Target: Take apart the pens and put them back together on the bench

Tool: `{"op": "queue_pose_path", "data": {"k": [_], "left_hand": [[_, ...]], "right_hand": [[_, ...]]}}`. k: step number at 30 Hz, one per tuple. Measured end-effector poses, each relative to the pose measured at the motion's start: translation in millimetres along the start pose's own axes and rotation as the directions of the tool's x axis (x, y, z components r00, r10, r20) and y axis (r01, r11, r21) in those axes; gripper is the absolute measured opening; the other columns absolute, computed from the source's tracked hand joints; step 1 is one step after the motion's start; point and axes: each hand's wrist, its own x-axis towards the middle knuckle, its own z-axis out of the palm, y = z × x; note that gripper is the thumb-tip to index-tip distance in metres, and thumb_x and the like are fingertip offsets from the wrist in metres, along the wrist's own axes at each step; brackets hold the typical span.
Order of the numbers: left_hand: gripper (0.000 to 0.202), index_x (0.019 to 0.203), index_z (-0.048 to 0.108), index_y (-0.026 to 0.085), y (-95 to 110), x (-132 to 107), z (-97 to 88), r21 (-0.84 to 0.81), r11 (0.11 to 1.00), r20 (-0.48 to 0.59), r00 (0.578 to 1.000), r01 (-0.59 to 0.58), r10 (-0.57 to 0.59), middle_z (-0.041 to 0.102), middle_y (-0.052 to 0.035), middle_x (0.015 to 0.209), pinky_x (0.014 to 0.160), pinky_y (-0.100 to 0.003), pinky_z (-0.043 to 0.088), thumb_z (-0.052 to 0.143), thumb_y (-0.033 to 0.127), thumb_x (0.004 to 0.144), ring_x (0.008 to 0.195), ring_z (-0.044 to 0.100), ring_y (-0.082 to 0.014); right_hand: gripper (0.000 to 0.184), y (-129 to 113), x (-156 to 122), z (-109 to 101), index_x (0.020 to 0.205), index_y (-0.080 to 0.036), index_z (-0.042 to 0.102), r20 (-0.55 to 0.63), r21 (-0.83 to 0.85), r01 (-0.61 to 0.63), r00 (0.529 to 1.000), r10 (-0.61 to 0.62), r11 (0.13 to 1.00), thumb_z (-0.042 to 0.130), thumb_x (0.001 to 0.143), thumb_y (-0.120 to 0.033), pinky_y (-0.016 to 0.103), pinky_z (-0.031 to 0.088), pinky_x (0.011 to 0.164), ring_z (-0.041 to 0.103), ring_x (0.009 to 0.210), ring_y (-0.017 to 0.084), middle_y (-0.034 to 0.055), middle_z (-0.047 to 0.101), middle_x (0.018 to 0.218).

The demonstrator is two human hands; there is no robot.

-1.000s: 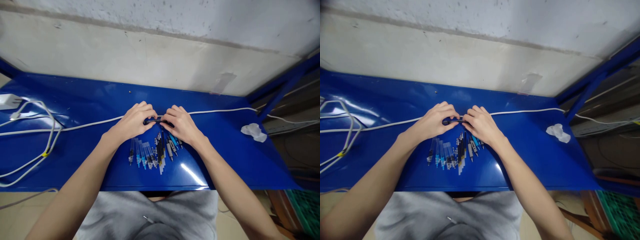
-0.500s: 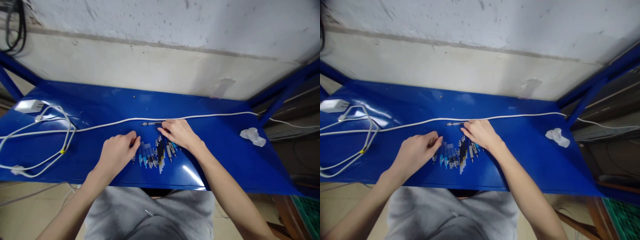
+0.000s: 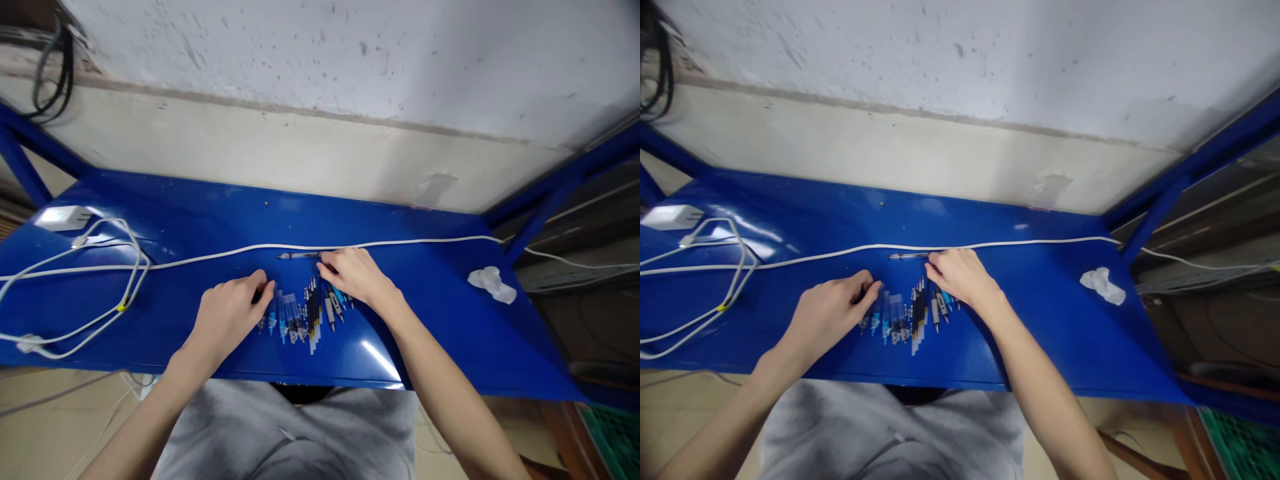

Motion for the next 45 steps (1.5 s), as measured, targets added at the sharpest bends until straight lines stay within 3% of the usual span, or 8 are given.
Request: {"op": "queue_pose_path", "data": {"k": [14, 19, 22, 25, 28, 31, 36, 45], "left_hand": [[0.035, 0.090, 0.056, 0.022, 12, 0, 1.8, 0.177, 0.984, -0.026, 0.999, 0.035, -0.031, 0.076, -0.0087, 0.080, 0.056, -0.032, 0.020, 0.035, 0.043, 0.107, 0.071, 0.073, -0.0294], [0.038, 0.077, 0.059, 0.020, 6, 13, -2.3, 0.059, 0.997, -0.199, 0.979, 0.046, -0.033, 0.070, -0.0067, 0.065, 0.055, -0.031, 0.027, 0.044, 0.044, 0.104, 0.062, 0.069, -0.0260], [0.033, 0.078, 0.066, 0.019, 10, 40, -0.3, -0.125, 0.990, -0.472, 0.882, -0.059, -0.007, 0.071, -0.0029, 0.063, 0.055, -0.029, 0.037, 0.056, 0.042, 0.100, 0.058, 0.068, -0.0200], [0.024, 0.094, 0.073, 0.018, 22, 84, 7.1, -0.261, 0.879, -0.718, 0.689, -0.398, 0.099, 0.074, 0.0005, 0.069, 0.060, -0.023, 0.048, 0.063, 0.039, 0.100, 0.060, 0.069, -0.0124], [0.018, 0.102, 0.074, 0.017, 31, 123, 13.7, -0.102, 0.729, -0.830, 0.462, -0.677, 0.313, 0.076, -0.0001, 0.076, 0.062, -0.021, 0.051, 0.063, 0.031, 0.102, 0.062, 0.068, -0.0095], [0.015, 0.109, 0.073, 0.014, 30, 136, 15.1, 0.065, 0.684, -0.851, 0.318, -0.726, 0.419, 0.076, -0.0018, 0.077, 0.066, -0.024, 0.051, 0.066, 0.023, 0.100, 0.065, 0.068, -0.0113], [0.024, 0.117, 0.070, 0.014, 27, 121, 13.2, 0.168, 0.685, -0.866, 0.226, -0.708, 0.446, 0.078, -0.0040, 0.085, 0.063, -0.028, 0.046, 0.074, 0.017, 0.094, 0.068, 0.070, -0.0142], [0.023, 0.119, 0.068, 0.013, 31, 118, 10.9, 0.182, 0.629, -0.838, 0.215, -0.756, 0.502, 0.079, -0.0077, 0.095, 0.070, -0.032, 0.051, 0.069, 0.013, 0.096, 0.081, 0.074, -0.0178]], "right_hand": [[0.040, -13, 0, 4, 0.099, -0.014, 0.071, -0.027, -0.079, 0.004, 1.000, -0.006, 0.997, 0.039, 0.111, -0.036, 0.035, 0.036, 0.063, 0.074, 0.084, 0.026, 0.0126, 0.076, 0.097], [0.035, -19, 2, 7, 0.103, -0.014, 0.071, 0.024, -0.085, -0.007, 1.000, 0.009, 0.996, 0.041, 0.109, -0.033, 0.034, 0.043, 0.067, 0.075, 0.090, 0.028, 0.0127, 0.077, 0.100], [0.036, -23, 2, 7, 0.104, -0.015, 0.070, 0.046, -0.104, -0.033, 0.998, 0.038, 0.994, 0.040, 0.109, -0.033, 0.035, 0.048, 0.071, 0.075, 0.094, 0.029, 0.0131, 0.077, 0.104], [0.035, -28, 2, 6, 0.106, -0.014, 0.069, 0.041, -0.132, -0.063, 0.997, 0.069, 0.989, 0.040, 0.109, -0.032, 0.036, 0.051, 0.073, 0.075, 0.097, 0.030, 0.0147, 0.077, 0.104], [0.034, -32, 1, 4, 0.106, -0.013, 0.069, 0.021, -0.147, -0.084, 0.996, 0.088, 0.986, 0.041, 0.108, -0.031, 0.036, 0.053, 0.073, 0.075, 0.097, 0.030, 0.0155, 0.077, 0.104], [0.035, -34, 2, 3, 0.105, -0.013, 0.069, 0.033, -0.142, -0.104, 0.993, 0.110, 0.984, 0.039, 0.109, -0.031, 0.036, 0.054, 0.074, 0.075, 0.097, 0.030, 0.0152, 0.077, 0.103], [0.039, -37, 5, 2, 0.108, -0.012, 0.069, 0.080, -0.133, -0.132, 0.986, 0.143, 0.982, 0.035, 0.110, -0.031, 0.035, 0.055, 0.076, 0.074, 0.099, 0.029, 0.0160, 0.077, 0.104], [0.034, -38, 7, 5, 0.102, -0.013, 0.068, 0.082, -0.131, -0.122, 0.988, 0.133, 0.984, 0.037, 0.109, -0.022, 0.033, 0.052, 0.070, 0.074, 0.092, 0.028, 0.0147, 0.077, 0.098]]}}
